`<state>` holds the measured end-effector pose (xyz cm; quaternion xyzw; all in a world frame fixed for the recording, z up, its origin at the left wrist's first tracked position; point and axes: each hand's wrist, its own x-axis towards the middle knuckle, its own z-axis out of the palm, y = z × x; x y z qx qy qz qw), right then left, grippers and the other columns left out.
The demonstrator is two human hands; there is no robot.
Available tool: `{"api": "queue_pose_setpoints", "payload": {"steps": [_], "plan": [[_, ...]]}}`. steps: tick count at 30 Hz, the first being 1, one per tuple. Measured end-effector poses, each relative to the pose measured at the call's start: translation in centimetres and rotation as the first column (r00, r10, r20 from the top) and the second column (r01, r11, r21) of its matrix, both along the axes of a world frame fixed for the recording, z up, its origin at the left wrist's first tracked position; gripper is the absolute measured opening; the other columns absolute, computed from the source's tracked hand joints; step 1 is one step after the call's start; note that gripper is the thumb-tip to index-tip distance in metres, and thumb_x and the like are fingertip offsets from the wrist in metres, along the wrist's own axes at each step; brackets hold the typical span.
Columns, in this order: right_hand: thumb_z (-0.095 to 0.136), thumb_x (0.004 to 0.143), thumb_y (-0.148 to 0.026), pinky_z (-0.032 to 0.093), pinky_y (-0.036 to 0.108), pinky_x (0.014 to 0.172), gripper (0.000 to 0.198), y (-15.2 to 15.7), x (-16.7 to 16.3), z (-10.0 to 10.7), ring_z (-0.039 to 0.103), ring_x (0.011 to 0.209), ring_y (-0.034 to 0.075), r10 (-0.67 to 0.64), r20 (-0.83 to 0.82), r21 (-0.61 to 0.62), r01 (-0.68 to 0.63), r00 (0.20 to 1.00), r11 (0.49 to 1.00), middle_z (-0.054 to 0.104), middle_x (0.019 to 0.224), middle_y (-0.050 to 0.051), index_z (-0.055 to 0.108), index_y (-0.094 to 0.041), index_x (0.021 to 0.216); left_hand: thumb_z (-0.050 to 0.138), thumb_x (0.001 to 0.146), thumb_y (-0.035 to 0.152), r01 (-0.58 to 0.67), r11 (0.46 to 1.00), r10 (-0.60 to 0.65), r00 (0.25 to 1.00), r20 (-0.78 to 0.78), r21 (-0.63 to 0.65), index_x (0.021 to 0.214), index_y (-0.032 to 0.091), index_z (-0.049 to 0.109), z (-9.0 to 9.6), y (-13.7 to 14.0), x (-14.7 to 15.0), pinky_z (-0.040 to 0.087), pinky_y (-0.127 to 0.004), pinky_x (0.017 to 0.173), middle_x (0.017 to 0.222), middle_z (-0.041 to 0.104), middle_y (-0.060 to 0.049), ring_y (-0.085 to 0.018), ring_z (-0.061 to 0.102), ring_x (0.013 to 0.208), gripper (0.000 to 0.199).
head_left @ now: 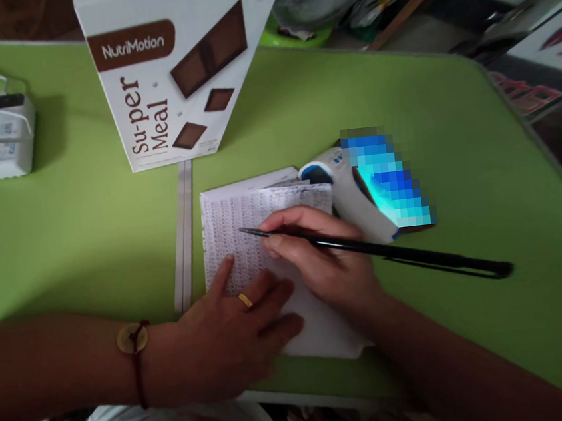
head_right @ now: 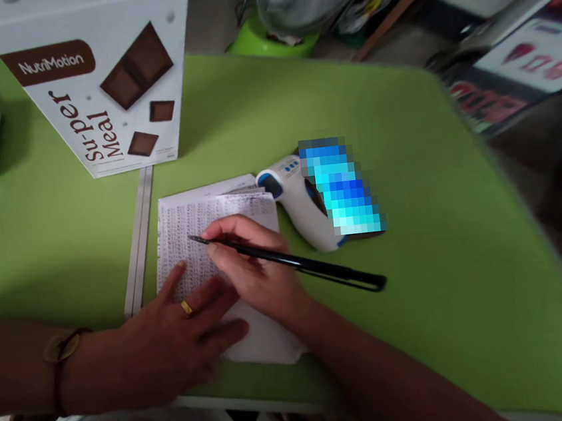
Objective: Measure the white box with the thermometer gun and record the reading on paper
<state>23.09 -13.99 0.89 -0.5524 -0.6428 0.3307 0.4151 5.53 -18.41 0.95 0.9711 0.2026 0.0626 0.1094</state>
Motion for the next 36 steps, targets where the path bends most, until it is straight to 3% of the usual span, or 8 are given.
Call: {"api": "queue_pose_setpoints", "payload": {"steps": [7, 11, 17, 36], "plan": [[0.061, 0.073, -0.02, 0.042, 0.025, 0.043, 0.004, 0.3, -0.1, -1.8, 0.05, 0.047, 0.011, -0.102, 0.051, 0.159, 0.093, 0.994, 0.983, 0.06, 0.057, -0.003, 0.06, -0.024, 0.072, 0.066, 0.089, 0.046, 0.031, 1.0, -0.03, 0.998, 0.051, -0.008, 0.14, 0.02, 0.051, -0.6, 0.4, -0.3, 0.027, -0.067, 0.113, 0.151, 0.041, -0.015, -0.035, 0.027, 0.145, 0.059], [0.06, 0.072, -0.02, 0.043, 0.025, 0.043, 0.007, 0.2, -0.1, -1.6, 0.052, 0.046, 0.011, -0.099, 0.089, 0.166, 0.083, 0.991, 0.983, 0.06, 0.054, -0.004, 0.059, -0.024, 0.066, 0.069, 0.085, 0.054, 0.054, 0.998, -0.053, 0.997, 0.049, -0.019, 0.143, 0.019, 0.049, -0.9, 0.6, -0.4, 0.024, -0.069, 0.114, 0.151, 0.039, -0.016, -0.037, 0.022, 0.146, 0.071], [0.06, 0.075, -0.022, 0.047, 0.025, 0.046, 0.008, 0.2, 0.0, -2.0, 0.053, 0.048, 0.011, -0.106, 0.12, 0.207, 0.079, 0.987, 0.975, 0.06, 0.056, -0.004, 0.06, -0.024, 0.068, 0.068, 0.085, 0.055, 0.073, 0.997, -0.073, 0.997, 0.029, 0.006, 0.142, 0.018, 0.05, -0.7, 0.7, -0.3, 0.029, -0.072, 0.109, 0.148, 0.042, -0.017, -0.04, 0.022, 0.145, 0.071], [0.061, 0.076, -0.026, 0.048, 0.026, 0.05, 0.008, 0.2, -0.3, -1.9, 0.056, 0.052, 0.012, -0.108, 0.16, 0.148, 0.084, 0.981, 0.985, 0.064, 0.06, -0.003, 0.063, -0.024, 0.069, 0.065, 0.088, 0.053, 0.081, 0.997, -0.081, 0.997, -0.014, 0.007, 0.142, 0.019, 0.05, -0.1, 0.9, -0.2, 0.03, -0.071, 0.11, 0.145, 0.045, -0.014, -0.039, 0.026, 0.143, 0.066]]}}
